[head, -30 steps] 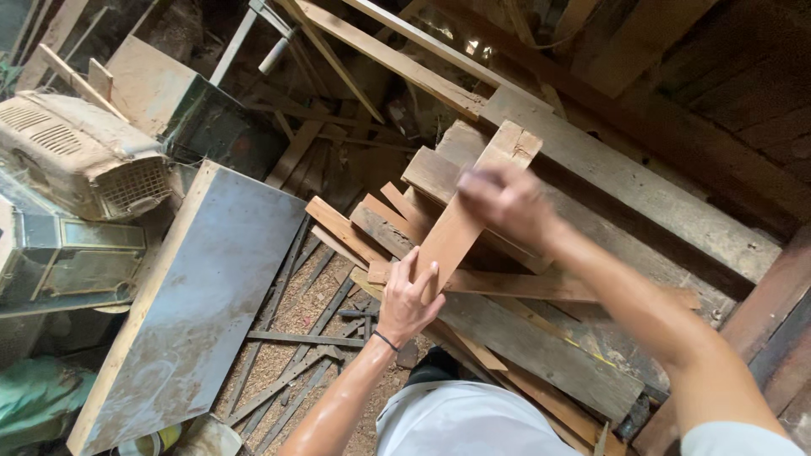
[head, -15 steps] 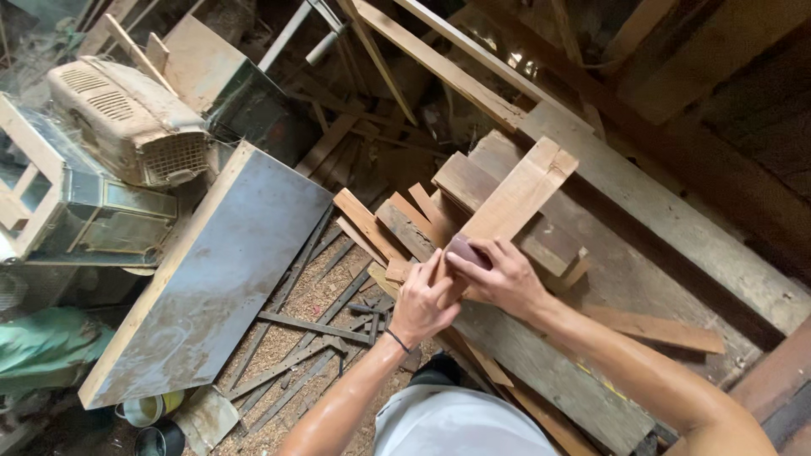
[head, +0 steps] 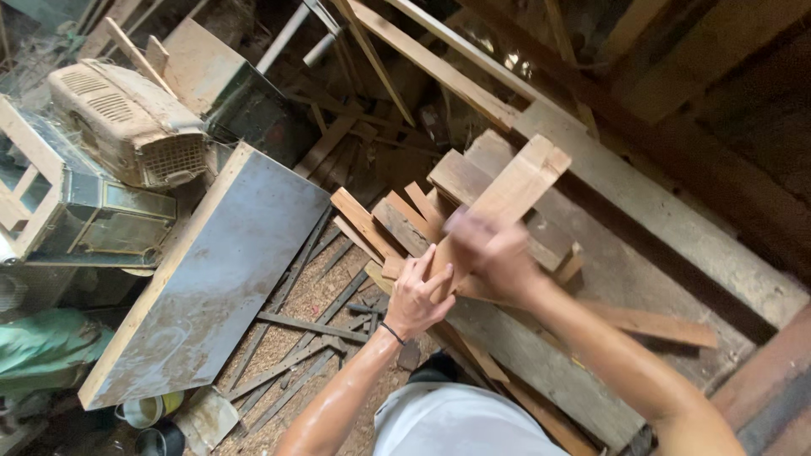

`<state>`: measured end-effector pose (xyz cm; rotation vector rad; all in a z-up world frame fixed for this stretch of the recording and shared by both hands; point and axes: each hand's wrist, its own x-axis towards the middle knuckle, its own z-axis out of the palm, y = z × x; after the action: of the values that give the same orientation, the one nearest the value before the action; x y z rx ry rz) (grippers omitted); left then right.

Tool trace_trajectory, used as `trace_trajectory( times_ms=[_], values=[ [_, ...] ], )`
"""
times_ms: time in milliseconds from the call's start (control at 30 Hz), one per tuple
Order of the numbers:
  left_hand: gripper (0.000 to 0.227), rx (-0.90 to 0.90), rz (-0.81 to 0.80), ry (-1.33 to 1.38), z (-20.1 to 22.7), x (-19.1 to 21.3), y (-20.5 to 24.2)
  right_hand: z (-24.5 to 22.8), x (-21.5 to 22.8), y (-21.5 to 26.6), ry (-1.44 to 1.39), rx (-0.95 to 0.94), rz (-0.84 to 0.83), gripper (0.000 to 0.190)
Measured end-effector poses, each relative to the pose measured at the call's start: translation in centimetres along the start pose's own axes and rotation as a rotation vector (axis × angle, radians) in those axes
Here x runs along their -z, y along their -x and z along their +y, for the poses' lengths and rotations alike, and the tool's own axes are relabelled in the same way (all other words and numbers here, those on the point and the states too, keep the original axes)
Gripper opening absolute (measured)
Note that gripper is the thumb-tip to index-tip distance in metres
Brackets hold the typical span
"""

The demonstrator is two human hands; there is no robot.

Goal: The person sands a wooden plank with sandpaper, marks it with a pen, and then cuts it using a hand saw. The person handles the plank and tools directly with their hands throughout the process.

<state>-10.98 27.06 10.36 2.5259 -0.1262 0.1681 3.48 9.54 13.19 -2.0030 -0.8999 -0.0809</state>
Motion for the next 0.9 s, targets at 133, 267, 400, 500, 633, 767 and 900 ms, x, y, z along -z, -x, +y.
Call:
trace_trajectory(
  times_ms=[133, 267, 400, 500, 633, 767, 900],
  values=[
    [0.05, -0.041, 0.026, -0.004, -0.3, -0.3, 0.2, -1.2, -0.6, 0.6, 0.059, 0.337, -0.028, 0.022],
    [0.06, 0.003, 0.01, -0.022, -0.2, -0.9, 0.6, 6.0, 3.3, -2.9, -0.236, -0.474, -0.125, 0.048],
    [0.06, 0.013, -0.007, -0.021, -0.5, -0.3, 0.6, 11.8, 5.1, -7.6, 0.082, -0.248, 0.294, 0.032],
    [0.06, 0.016, -0.03, -0.033, -0.8, 0.0, 0.1, 10.9, 3.8, -6.9, 0.517, 0.002, 0.261, 0.023],
    [0.081, 0.06, -0.014, 0.026, -0.9, 0.3, -0.3, 3.8, -0.1, -1.5, 0.177, 0.072, 0.108, 0.018],
    [0.098, 0.232, -0.06, 0.107, -0.3, 0.4, -0.2, -0.7, -1.5, 2.1, 0.139, 0.353, 0.032, 0.037],
    [0.079, 0.133, -0.014, 0.054, 0.0, 0.6, -0.2, 3.2, 1.1, 1.6, -0.304, -0.199, -0.226, 0.02]
  ],
)
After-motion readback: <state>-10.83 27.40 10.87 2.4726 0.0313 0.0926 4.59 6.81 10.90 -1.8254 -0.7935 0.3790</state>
